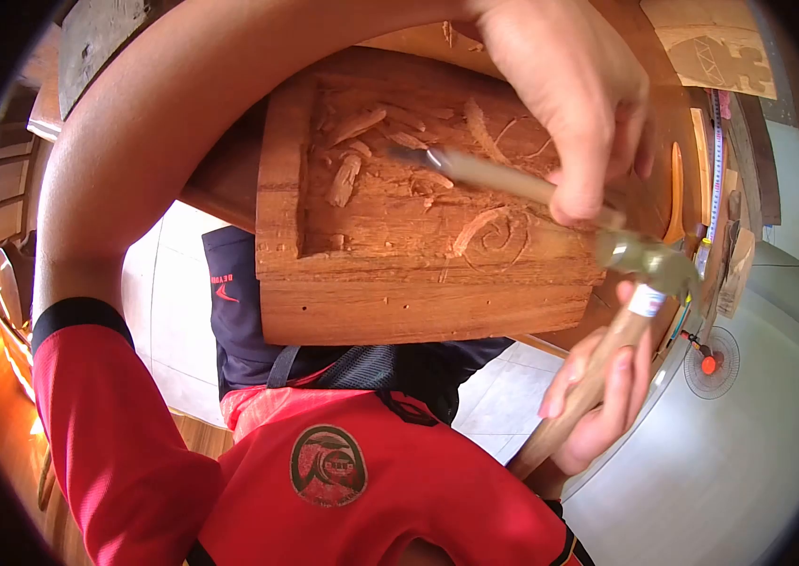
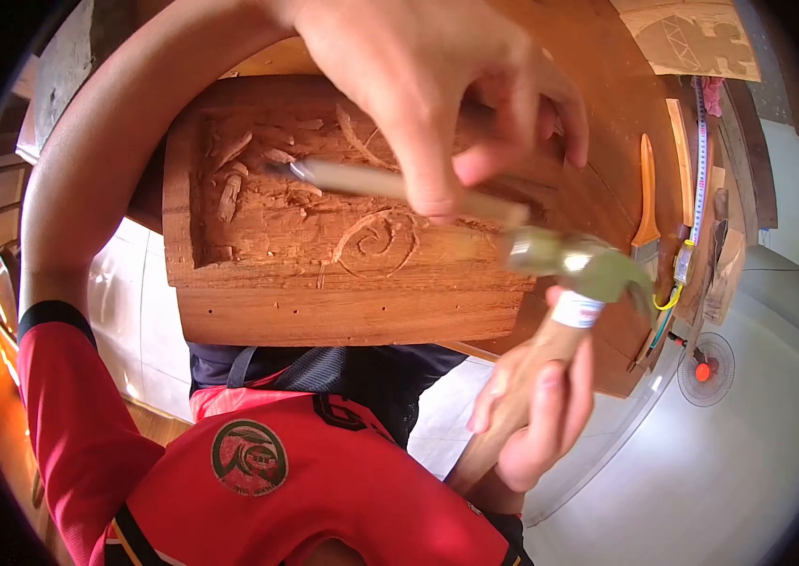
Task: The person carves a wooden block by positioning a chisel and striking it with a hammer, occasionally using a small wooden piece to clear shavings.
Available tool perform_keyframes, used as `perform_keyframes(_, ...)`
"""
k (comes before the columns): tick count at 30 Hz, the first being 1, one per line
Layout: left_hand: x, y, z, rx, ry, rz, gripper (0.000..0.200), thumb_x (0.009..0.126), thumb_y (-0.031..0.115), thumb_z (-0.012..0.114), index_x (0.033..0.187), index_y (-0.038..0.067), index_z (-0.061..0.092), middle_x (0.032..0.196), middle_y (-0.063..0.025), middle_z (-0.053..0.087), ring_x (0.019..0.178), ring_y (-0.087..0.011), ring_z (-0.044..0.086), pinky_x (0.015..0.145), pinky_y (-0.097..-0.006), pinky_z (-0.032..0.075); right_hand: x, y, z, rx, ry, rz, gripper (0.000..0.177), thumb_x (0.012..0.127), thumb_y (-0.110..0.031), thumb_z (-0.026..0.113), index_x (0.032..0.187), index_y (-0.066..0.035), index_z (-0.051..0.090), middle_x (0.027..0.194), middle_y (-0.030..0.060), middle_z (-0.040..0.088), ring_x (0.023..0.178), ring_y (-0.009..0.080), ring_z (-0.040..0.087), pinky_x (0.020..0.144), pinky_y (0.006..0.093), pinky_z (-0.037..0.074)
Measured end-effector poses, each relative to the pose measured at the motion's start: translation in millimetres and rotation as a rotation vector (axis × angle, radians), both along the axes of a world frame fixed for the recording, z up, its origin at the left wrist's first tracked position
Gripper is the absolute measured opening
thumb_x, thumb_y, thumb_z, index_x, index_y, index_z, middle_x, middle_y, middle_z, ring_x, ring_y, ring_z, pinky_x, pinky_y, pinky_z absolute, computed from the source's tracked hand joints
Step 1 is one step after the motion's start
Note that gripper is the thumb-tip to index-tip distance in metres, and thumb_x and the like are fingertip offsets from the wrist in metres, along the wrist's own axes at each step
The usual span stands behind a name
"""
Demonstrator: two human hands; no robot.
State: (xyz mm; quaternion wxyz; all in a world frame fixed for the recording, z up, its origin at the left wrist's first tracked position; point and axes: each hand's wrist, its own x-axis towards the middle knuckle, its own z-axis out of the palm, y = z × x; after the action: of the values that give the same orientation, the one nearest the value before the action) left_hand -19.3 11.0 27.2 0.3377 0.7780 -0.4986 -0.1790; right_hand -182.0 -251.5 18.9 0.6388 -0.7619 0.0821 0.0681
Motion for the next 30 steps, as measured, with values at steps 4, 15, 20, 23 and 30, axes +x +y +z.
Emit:
perform_keyframes(4,44,-4,22,0.294,0.431,-0.224,0.024,0.074,0.030,0.071,0.064,0.010,0.062,0.072,-0.0009,0.059,0.068,-0.0156,0.054,0.061,-0.0375,0.041,5,0,4,0.102,-0.011,-0.074,0.057,0.109,-0.026,0.035,0.155,0.006,0.032,0.067,0.0087,0.050,0.037,0.0115,0.040,0.035,0.0255,0.040)
perform_keyframes(15,21,35,38,-0.456,0.077,0.066,0.039,0.106,0.038,0.048,0.093,0.006,0.066,0.076,-0.0039,0.062,0.067,-0.0154,0.056,0.078,-0.0376,0.051,41,-34,5,0.091,-0.110,-0.009,0.053,0.110,-0.025,0.034,0.155,0.002,0.036,0.072,0.0069,0.049,0.039,0.0106,0.042,0.034,0.0242,0.040)
perform_keyframes(20,-47,45,60,0.095,-0.075,0.435,0.029,0.093,0.032,0.071,0.105,0.006,0.067,0.065,-0.0052,0.060,0.067,-0.0211,0.066,0.060,-0.0381,0.046,67,-63,-3,0.100,-0.051,0.033,0.050,0.111,-0.030,0.038,0.154,-0.004,0.041,0.075,0.0066,0.050,0.042,0.0114,0.046,0.037,0.0247,0.041)
perform_keyframes(23,-87,51,25,0.293,-0.382,0.504,0.031,0.087,0.027,0.073,0.114,0.012,0.073,0.081,-0.0129,0.074,0.076,-0.0294,0.073,0.069,-0.0421,0.056,65,-69,-16,0.195,-0.040,0.050,0.050,0.111,-0.030,0.039,0.154,-0.004,0.041,0.075,0.0067,0.050,0.042,0.0119,0.047,0.037,0.0249,0.041)
perform_keyframes(30,-120,36,1,0.257,-0.387,0.720,0.020,0.084,0.021,0.072,0.101,0.009,0.076,0.079,-0.0150,0.072,0.074,-0.0336,0.069,0.068,-0.0437,0.054,45,-79,-47,0.274,-0.081,0.093,0.039,0.110,-0.027,0.044,0.140,-0.002,0.047,0.076,0.0083,0.055,0.044,0.0133,0.052,0.039,0.0266,0.044)
